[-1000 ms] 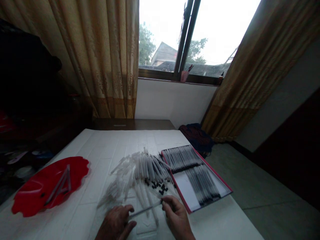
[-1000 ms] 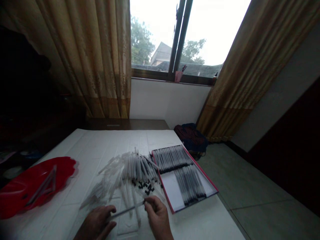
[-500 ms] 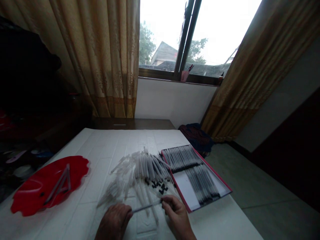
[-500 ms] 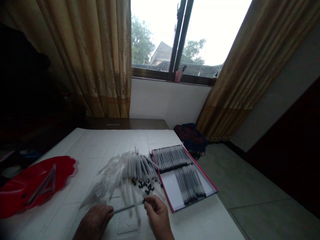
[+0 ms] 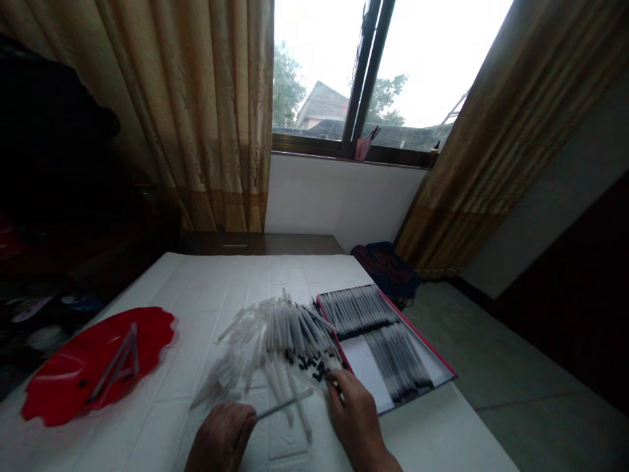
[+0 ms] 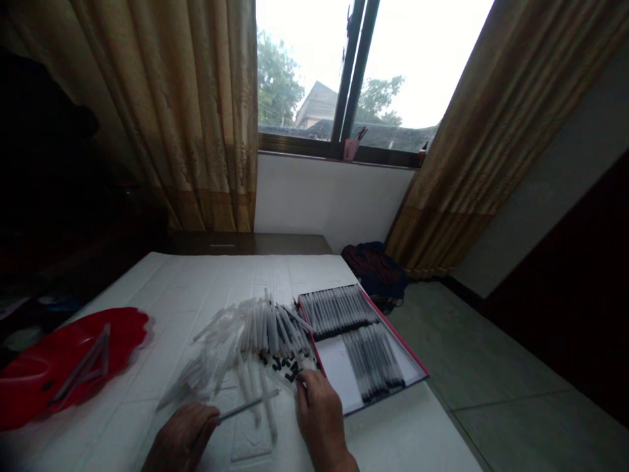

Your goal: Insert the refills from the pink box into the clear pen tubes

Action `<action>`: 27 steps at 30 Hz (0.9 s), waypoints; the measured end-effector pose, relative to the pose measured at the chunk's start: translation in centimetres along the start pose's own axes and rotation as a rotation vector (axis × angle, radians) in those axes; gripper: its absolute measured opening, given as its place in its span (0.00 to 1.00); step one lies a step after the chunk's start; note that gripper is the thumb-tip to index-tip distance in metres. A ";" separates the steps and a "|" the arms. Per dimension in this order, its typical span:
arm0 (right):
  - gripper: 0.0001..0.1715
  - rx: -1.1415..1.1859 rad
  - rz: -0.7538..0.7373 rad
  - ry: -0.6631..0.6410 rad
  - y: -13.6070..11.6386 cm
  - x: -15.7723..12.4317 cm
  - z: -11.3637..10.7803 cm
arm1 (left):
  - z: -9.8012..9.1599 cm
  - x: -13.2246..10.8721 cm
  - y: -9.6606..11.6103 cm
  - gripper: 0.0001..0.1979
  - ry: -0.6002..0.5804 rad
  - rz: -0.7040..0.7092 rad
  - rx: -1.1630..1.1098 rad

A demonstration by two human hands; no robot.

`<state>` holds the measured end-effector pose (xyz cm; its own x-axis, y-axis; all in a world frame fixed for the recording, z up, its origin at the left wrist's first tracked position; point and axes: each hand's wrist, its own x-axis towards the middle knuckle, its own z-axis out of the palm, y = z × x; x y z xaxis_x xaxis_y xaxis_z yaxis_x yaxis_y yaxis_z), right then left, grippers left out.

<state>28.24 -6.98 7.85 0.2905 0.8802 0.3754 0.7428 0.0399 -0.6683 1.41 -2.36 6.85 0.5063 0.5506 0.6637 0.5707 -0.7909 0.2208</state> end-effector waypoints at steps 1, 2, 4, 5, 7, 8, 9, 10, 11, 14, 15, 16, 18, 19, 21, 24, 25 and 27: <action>0.13 -0.054 -0.017 -0.011 0.0 0.0 0.1 | 0.0 -0.1 0.0 0.14 -0.005 -0.005 -0.003; 0.14 -0.091 -0.025 -0.017 0.1 0.1 0.2 | 0.0 -0.1 -0.1 0.13 -0.009 -0.010 -0.006; 0.15 -0.101 -0.031 -0.010 0.0 0.1 0.1 | 0.0 -0.1 0.0 0.13 -0.002 -0.010 -0.009; 0.15 -0.071 -0.034 0.001 0.0 0.0 0.0 | -0.1 -0.1 0.0 0.13 0.007 -0.007 -0.012; 0.14 0.045 -0.028 0.007 -0.4 0.0 -0.4 | -0.2 0.2 0.2 0.14 0.031 0.005 -0.019; 0.13 0.119 -0.014 -0.005 -0.7 -0.1 -0.5 | -0.3 0.3 0.3 0.14 0.043 0.009 -0.018; 0.12 0.194 0.010 -0.027 -1.0 -0.2 -0.7 | -0.4 0.5 0.4 0.15 0.055 0.014 -0.015; 0.12 0.262 0.042 -0.057 -1.3 -0.3 -0.8 | -0.5 0.6 0.4 0.15 0.061 0.021 -0.011; 0.12 0.321 0.081 -0.088 -1.6 -0.4 -0.8 | -0.5 0.8 0.5 0.15 0.060 0.025 -0.008; 0.15 0.460 0.203 -0.161 -2.3 -0.7 -0.3 | -0.5 0.9 0.5 0.15 0.045 0.027 -0.011; 0.15 0.498 0.236 -0.171 -2.4 -0.8 0.0 | -0.5 0.9 0.5 0.15 0.039 0.019 -0.014; 0.16 0.529 0.262 -0.169 -2.5 -0.8 0.1 | -0.5 0.8 0.5 0.15 0.033 0.012 -0.016; 0.17 0.579 0.308 -0.142 -2.5 -0.6 0.1 | -0.4 0.7 0.4 0.15 0.025 -0.001 -0.024; 0.18 0.608 0.332 -0.116 -2.5 -0.3 0.0 | -0.4 0.6 0.4 0.15 0.022 -0.007 -0.028; 0.19 0.688 0.400 -0.048 -2.4 0.5 -0.8 | -0.3 0.5 0.3 0.14 0.037 -0.013 -0.028; 0.21 0.844 0.536 0.120 -2.2 2.3 -2.4 | -0.3 0.3 0.1 0.14 0.089 -0.025 0.010; 0.21 0.888 0.571 0.188 -2.1 2.9 -2.9 | -0.3 0.3 0.0 0.14 0.110 -0.035 0.033; 0.20 0.938 0.592 0.308 -2.0 4.1 -3.6 | -0.2 0.2 -0.2 0.14 0.147 -0.055 0.075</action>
<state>30.14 -5.09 13.00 0.6752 0.7305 -0.1021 -0.2628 0.1090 -0.9587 1.29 -2.18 7.05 0.3760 0.5429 0.7509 0.6441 -0.7357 0.2095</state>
